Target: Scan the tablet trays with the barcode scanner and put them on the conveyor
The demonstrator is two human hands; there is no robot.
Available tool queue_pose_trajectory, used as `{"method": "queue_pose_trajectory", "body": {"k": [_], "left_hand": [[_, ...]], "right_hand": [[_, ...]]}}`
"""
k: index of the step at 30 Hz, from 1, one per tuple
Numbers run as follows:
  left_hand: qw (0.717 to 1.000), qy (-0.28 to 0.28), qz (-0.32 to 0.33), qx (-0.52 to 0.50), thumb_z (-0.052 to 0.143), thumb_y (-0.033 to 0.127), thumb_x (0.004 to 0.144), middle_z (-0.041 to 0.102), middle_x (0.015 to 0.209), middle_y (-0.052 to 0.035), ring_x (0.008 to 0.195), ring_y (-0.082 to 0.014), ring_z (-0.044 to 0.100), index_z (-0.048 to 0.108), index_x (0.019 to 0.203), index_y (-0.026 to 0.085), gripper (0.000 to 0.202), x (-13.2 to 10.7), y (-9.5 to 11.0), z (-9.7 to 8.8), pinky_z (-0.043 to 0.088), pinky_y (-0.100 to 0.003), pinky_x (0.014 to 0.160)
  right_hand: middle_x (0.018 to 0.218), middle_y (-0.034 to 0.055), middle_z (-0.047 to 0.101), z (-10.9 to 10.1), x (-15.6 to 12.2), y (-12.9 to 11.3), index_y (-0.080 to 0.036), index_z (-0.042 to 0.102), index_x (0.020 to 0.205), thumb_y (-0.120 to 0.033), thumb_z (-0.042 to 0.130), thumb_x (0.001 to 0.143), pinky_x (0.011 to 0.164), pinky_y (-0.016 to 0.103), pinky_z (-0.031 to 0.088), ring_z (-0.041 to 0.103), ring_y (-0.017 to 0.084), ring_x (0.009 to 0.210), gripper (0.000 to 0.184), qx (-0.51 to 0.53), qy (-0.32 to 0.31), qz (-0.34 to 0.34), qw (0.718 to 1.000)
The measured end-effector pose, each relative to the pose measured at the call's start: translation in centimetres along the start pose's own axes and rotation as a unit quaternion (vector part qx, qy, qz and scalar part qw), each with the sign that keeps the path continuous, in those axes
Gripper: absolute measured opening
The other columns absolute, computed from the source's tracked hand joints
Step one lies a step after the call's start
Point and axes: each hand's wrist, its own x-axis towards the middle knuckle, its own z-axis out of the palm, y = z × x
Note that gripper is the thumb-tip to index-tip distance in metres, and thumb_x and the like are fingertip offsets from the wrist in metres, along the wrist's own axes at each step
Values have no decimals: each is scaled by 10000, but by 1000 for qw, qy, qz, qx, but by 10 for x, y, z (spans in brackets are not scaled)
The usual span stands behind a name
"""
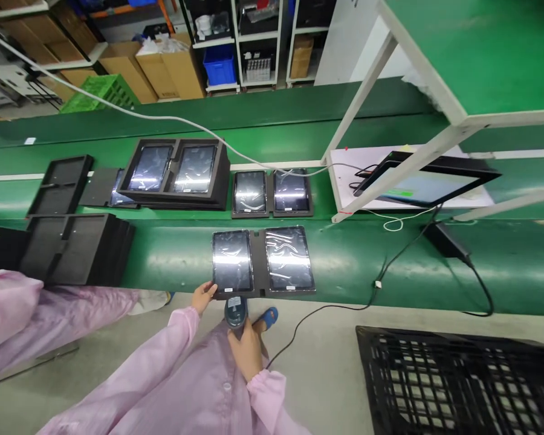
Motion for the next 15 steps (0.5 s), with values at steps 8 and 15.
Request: {"method": "queue_pose_trajectory", "body": {"k": [8, 15], "left_hand": [[999, -34, -12, 34, 780, 277, 746, 749, 1171, -157, 1076, -276, 689, 753, 1011, 125, 307, 6, 7, -11, 530, -380, 921], [994, -98, -35, 16, 837, 463, 671, 744, 869, -74, 759, -177, 669, 740, 999, 124, 481, 24, 10, -17, 513, -308, 737]], "right_hand": [[1024, 189, 714, 41, 5, -12, -135, 598, 1121, -431, 457, 805, 870, 427, 493, 691, 365, 1015, 455, 9, 24, 24, 999], [991, 171, 747, 62, 10, -10, -139, 601, 1142, -449, 489, 801, 828, 409, 515, 714, 350, 965, 474, 25, 75, 43, 996]]}}
